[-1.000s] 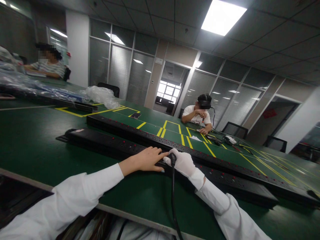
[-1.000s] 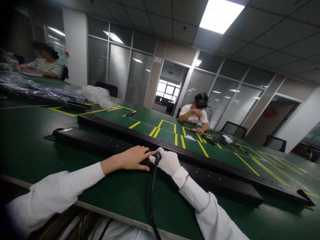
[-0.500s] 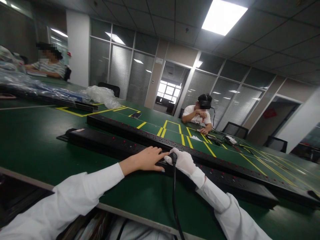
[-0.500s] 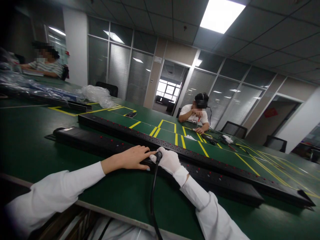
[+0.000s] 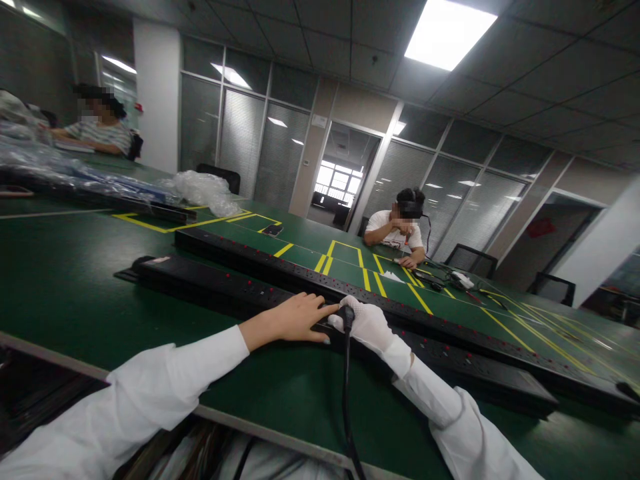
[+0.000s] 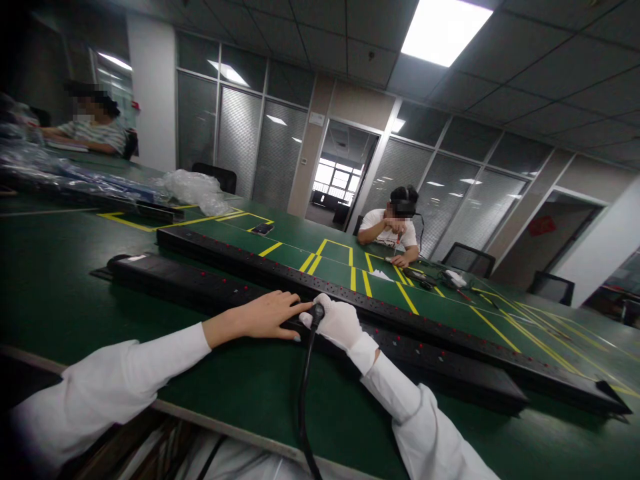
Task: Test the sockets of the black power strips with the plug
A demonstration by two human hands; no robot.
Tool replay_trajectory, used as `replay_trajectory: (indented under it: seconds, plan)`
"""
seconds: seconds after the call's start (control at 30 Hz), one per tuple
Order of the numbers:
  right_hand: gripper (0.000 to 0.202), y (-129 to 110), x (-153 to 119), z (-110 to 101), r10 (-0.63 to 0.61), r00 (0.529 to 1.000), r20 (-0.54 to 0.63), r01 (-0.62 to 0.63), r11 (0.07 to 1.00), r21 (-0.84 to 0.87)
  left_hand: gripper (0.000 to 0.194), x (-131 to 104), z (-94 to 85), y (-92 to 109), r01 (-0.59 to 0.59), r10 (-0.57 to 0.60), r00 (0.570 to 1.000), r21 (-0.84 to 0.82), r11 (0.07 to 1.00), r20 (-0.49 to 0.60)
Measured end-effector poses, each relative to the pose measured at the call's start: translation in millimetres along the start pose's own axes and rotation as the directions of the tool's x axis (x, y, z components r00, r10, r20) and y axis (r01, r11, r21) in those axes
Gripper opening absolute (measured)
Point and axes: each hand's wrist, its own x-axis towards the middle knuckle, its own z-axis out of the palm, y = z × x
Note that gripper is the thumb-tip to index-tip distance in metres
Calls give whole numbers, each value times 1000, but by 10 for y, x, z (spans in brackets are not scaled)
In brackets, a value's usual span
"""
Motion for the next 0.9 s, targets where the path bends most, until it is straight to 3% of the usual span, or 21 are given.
replay_trajectory:
  seconds: [0.33, 0.53, 0.9]
  plan:
    - [35, -45, -25, -11, -9, 999, -38, 7, 998, -57, 68, -3, 2, -3, -9, 9, 1000, -5, 1000, -9]
    - [33, -36, -6, -54, -18, 1000, 9, 18, 1000, 9, 68, -5, 7, -2, -5, 5, 1000, 2, 1000, -1]
    - [36, -12, -2, -13, -8, 1000, -13, 8, 1000, -3, 69, 4, 17, -14, -3, 3, 1000, 0, 1000, 4]
